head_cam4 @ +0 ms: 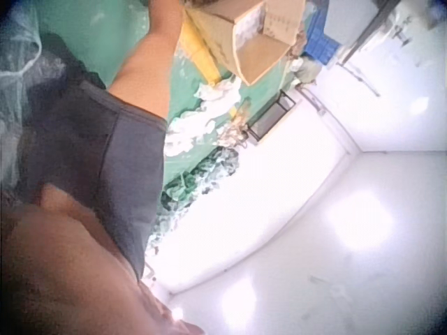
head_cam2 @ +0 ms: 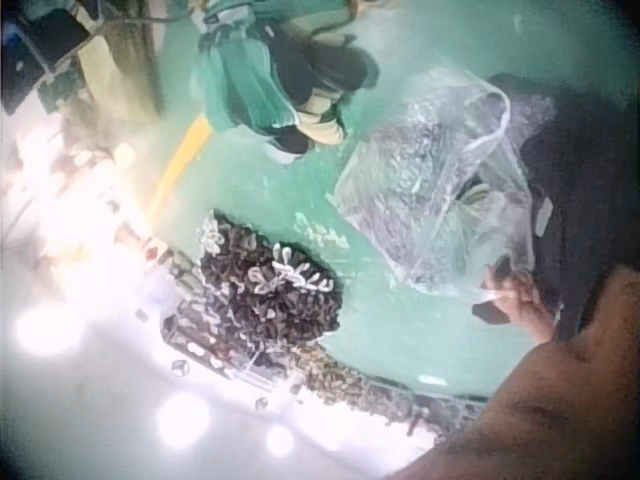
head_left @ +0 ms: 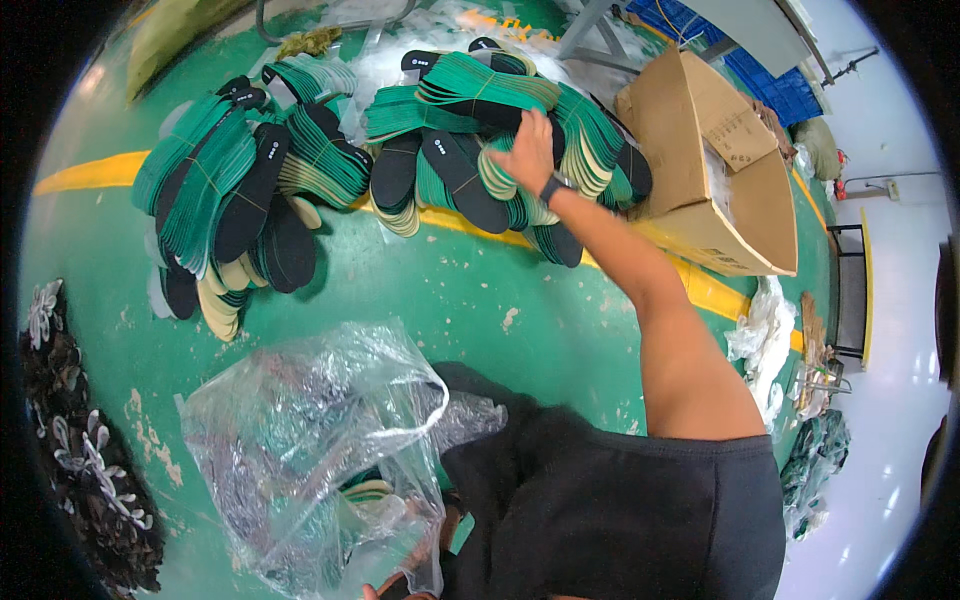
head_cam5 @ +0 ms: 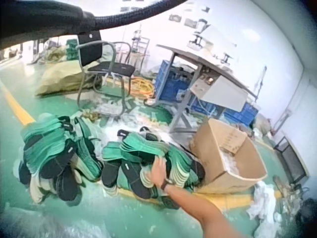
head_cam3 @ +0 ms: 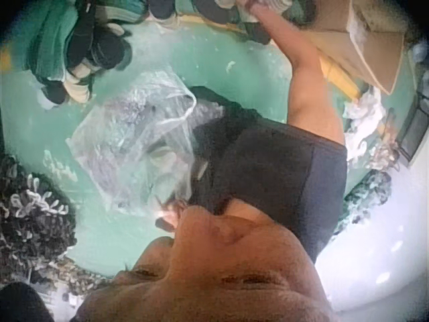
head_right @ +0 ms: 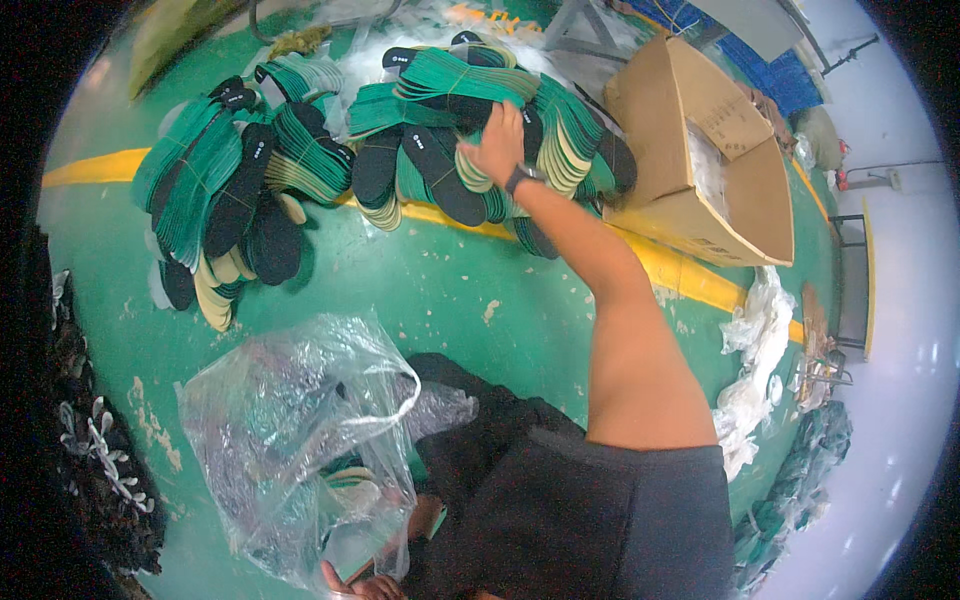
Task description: The person prepares a plastic bag and places several stacks of shoe insoles into it by hand.
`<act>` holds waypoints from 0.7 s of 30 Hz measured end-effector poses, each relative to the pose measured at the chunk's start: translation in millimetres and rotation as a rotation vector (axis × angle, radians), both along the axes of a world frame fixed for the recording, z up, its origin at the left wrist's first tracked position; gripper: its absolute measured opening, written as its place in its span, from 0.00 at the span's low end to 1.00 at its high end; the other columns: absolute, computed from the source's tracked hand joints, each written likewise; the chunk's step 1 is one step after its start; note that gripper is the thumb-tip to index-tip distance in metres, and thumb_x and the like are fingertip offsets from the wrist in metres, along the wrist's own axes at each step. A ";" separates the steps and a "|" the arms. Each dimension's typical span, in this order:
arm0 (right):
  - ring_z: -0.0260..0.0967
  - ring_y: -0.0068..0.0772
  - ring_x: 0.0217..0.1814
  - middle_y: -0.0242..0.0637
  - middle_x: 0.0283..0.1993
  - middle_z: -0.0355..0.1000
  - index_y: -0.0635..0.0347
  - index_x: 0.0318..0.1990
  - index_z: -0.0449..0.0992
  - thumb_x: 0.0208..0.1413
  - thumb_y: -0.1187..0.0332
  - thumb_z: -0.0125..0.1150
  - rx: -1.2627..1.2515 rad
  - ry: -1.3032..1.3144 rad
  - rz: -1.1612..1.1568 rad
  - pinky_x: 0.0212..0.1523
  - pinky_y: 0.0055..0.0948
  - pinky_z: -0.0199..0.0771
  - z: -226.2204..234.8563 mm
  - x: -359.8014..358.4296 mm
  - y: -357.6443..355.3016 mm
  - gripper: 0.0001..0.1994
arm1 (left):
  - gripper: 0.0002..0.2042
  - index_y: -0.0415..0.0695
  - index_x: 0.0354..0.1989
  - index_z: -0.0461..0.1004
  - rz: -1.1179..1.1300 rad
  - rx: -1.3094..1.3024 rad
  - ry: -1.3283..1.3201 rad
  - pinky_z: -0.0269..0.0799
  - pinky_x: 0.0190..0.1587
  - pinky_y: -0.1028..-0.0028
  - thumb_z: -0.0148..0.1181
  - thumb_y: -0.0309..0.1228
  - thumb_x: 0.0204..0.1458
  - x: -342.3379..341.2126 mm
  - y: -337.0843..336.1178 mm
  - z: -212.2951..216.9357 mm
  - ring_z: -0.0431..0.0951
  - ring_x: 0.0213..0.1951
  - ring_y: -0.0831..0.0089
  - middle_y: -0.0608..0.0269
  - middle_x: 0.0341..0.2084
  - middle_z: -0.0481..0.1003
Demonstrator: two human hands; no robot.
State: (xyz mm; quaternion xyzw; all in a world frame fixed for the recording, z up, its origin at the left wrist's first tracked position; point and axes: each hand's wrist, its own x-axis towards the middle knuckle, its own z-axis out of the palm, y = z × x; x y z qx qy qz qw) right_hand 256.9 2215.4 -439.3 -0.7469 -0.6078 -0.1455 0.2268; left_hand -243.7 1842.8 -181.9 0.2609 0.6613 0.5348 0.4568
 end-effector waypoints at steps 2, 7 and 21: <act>0.50 0.60 0.62 0.61 0.59 0.54 0.77 0.55 0.55 0.28 0.46 0.71 -0.026 -0.138 -0.024 0.61 0.45 0.52 5.2 15.4 59.1 0.51 | 0.13 0.39 0.32 0.61 -0.068 -0.059 -0.006 0.51 0.11 0.78 0.45 0.39 0.57 -3.4 10.6 -7.0 0.57 0.13 0.77 0.66 0.09 0.57; 0.69 0.48 0.49 0.55 0.48 0.69 0.72 0.51 0.64 0.25 0.37 0.68 -0.657 -0.191 0.083 0.48 0.40 0.70 11.2 35.8 141.2 0.50 | 0.13 0.33 0.40 0.65 -0.419 0.077 -0.949 0.50 0.17 0.78 0.46 0.33 0.56 -75.7 -41.1 -51.9 0.59 0.12 0.80 0.70 0.08 0.56; 0.67 0.54 0.49 0.53 0.45 0.70 0.67 0.46 0.65 0.32 0.56 0.69 -0.640 -0.151 0.229 0.47 0.43 0.66 42.5 -35.5 93.9 0.33 | 0.25 0.31 0.53 0.59 0.526 0.187 -0.008 0.52 0.20 0.77 0.48 0.40 0.54 3.6 -112.4 27.2 0.59 0.12 0.80 0.70 0.10 0.59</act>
